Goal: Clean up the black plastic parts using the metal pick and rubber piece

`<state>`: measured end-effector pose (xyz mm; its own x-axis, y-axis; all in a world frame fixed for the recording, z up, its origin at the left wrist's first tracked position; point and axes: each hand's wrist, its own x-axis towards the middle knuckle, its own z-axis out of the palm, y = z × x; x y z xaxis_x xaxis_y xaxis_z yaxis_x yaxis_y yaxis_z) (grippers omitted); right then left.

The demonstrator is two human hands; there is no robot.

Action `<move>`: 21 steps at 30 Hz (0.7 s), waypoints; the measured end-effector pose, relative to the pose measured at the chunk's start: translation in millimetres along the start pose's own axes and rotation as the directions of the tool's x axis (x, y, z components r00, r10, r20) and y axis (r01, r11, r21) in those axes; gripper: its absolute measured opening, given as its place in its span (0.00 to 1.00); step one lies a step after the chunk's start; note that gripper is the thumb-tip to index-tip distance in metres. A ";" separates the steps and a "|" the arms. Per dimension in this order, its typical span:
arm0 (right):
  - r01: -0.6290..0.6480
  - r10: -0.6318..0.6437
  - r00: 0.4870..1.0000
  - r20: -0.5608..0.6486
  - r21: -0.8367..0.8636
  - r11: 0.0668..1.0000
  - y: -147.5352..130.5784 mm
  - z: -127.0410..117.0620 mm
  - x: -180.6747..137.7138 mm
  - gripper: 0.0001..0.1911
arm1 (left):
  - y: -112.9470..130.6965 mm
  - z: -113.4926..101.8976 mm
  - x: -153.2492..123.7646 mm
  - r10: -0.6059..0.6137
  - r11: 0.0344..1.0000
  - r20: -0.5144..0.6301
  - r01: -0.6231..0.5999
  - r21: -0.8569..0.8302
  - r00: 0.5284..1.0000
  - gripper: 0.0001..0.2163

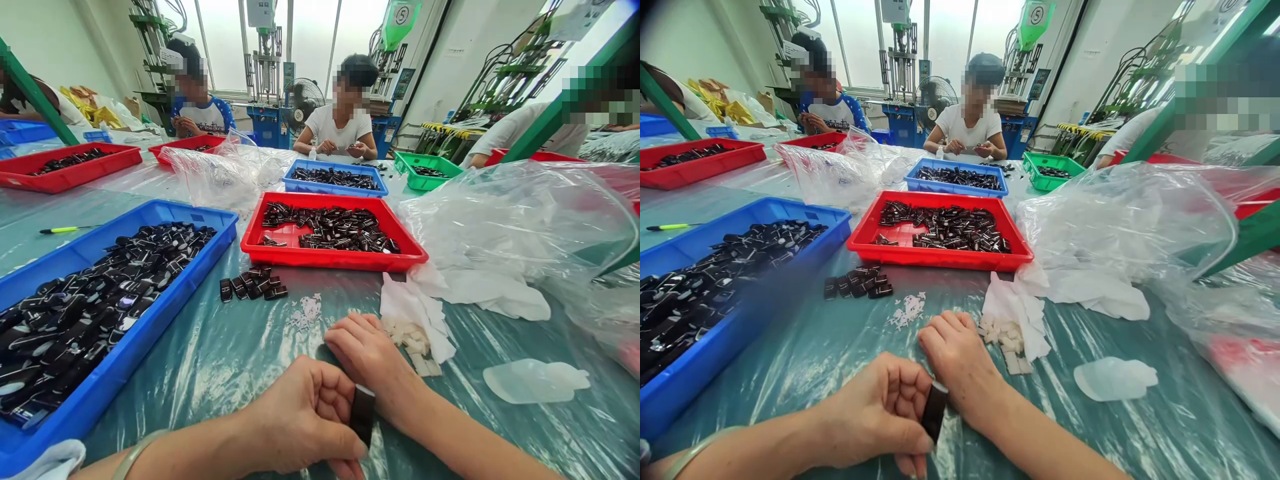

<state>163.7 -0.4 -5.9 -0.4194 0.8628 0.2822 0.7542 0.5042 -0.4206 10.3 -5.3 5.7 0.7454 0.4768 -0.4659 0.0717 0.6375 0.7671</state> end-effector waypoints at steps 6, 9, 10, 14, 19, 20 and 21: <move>-0.222 0.235 0.972 -0.006 0.307 0.926 -8.7 -29.9 -29.0 0.08 | -0.1 2.7 0.8 -0.032 0.999 -0.018 0.031 -0.025 0.999 0.10; -0.312 0.337 0.941 0.027 0.451 0.836 -10.0 -32.3 -37.4 0.08 | 1.2 3.1 1.2 -0.049 0.999 -0.016 0.049 -0.010 0.999 0.11; -0.332 0.361 0.932 0.035 0.485 0.809 -10.4 -31.9 -38.7 0.09 | 1.5 3.1 1.6 -0.047 0.999 -0.018 0.047 -0.005 0.999 0.11; -0.392 0.446 0.891 0.084 0.637 0.664 -14.6 -29.8 -39.7 0.09 | 0.2 2.7 3.1 -0.028 1.000 -0.058 0.028 0.013 0.998 0.13; -0.400 0.464 0.878 0.114 0.706 0.584 -18.2 -28.9 -40.7 0.07 | -2.1 2.7 3.4 -0.036 0.999 -0.059 0.036 -0.003 0.998 0.17; -0.409 0.476 0.872 0.114 0.704 0.580 -17.7 -28.7 -41.1 0.07 | -2.2 2.6 3.3 -0.039 0.999 -0.056 0.039 0.002 0.998 0.18; -0.424 0.492 0.863 0.119 0.700 0.575 -17.0 -28.4 -41.6 0.06 | -2.3 2.5 3.3 -0.040 0.999 -0.054 0.041 0.004 0.998 0.18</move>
<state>182.8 -45.9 13.9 -0.0510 0.9965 -0.0656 0.2575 -0.0504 -0.9650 14.3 -6.7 3.5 0.7052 0.4824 -0.5196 0.1048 0.6539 0.7493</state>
